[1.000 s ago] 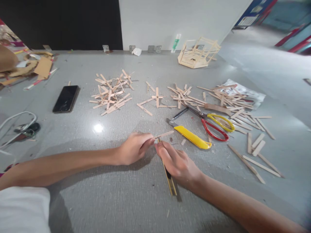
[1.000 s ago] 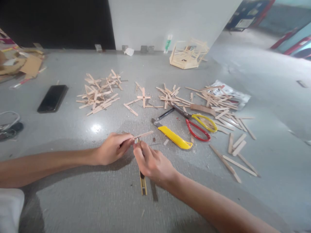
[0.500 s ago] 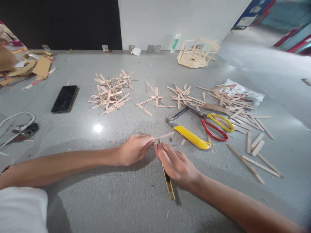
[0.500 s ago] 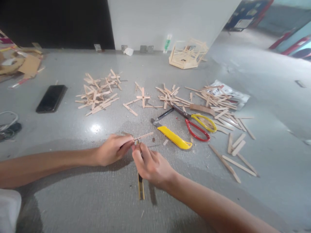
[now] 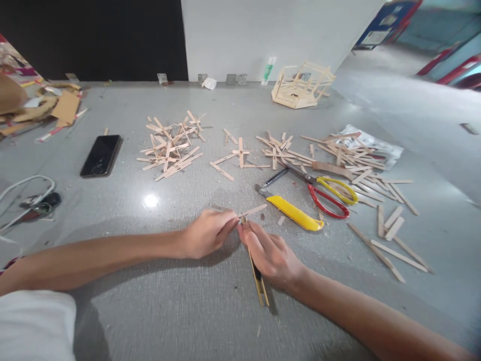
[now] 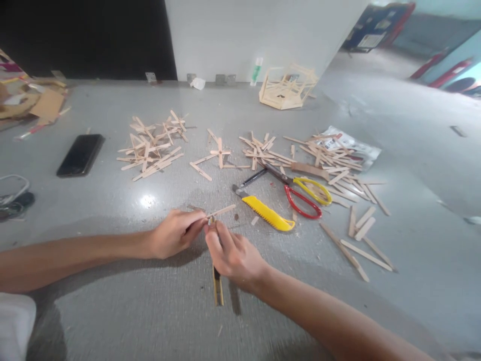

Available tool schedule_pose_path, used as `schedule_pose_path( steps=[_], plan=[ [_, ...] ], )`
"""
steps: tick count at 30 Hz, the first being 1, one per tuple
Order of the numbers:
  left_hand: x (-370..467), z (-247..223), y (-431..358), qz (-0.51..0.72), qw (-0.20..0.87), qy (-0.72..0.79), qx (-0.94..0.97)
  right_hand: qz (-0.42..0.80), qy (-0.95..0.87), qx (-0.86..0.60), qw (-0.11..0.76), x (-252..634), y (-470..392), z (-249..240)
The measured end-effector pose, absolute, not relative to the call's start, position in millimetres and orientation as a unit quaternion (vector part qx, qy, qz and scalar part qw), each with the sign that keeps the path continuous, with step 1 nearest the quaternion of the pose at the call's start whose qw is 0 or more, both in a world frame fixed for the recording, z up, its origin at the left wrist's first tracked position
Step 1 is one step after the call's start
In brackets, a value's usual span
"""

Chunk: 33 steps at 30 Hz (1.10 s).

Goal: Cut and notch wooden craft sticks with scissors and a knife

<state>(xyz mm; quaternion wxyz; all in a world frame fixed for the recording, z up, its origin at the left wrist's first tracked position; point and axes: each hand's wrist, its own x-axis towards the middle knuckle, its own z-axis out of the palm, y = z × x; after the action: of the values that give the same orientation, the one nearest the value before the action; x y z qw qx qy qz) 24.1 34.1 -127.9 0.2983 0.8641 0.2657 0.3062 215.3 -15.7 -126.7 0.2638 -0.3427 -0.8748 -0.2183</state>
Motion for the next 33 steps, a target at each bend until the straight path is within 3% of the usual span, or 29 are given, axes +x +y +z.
schedule_pose_path(
  steps=[14, 33],
  plan=[
    [24.7, -130.0, 35.4, 0.304, 0.304, 0.293, 0.854, -0.238, -0.861, -0.336, 0.297, 211.6, -17.6, -128.1],
    [23.4, -127.4, 33.4, 0.3, 0.294, 0.292, 0.859, -0.204, -0.875, -0.363, 0.247, 215.8, -17.7, -123.7]
  ],
)
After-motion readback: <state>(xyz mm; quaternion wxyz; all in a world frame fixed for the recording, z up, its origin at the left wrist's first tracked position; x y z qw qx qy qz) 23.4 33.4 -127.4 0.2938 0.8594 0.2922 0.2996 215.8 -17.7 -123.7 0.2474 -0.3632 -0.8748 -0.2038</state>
